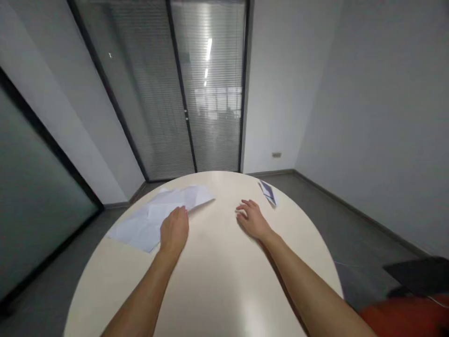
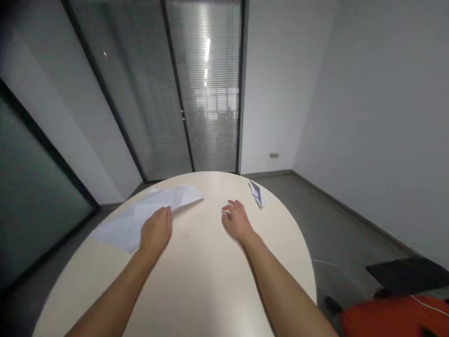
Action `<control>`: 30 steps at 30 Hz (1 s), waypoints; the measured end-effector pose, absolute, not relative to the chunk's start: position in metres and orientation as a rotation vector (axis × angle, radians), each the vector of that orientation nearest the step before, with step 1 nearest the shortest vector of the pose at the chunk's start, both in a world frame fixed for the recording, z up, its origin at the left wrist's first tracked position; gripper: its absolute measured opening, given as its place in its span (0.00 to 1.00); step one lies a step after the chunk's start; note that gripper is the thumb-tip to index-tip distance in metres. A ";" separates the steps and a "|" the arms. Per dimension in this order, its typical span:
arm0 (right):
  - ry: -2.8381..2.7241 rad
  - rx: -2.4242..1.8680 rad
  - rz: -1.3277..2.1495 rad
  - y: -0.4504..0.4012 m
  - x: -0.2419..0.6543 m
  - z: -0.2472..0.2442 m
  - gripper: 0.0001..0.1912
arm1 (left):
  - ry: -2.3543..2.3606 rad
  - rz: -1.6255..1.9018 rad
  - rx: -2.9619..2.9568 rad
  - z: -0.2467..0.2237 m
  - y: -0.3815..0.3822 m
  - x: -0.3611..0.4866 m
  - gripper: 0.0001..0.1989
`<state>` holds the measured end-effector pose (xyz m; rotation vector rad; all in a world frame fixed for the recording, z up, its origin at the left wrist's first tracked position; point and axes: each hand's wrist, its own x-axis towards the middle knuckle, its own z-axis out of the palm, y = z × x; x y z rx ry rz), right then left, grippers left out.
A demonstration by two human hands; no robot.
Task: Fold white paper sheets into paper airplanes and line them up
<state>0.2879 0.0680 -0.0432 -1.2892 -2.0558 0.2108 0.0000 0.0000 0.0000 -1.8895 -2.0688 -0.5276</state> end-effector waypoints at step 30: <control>-2.533 -1.299 0.452 0.037 0.272 -0.016 0.34 | -1.949 -0.283 -2.595 -0.033 -0.015 0.054 0.32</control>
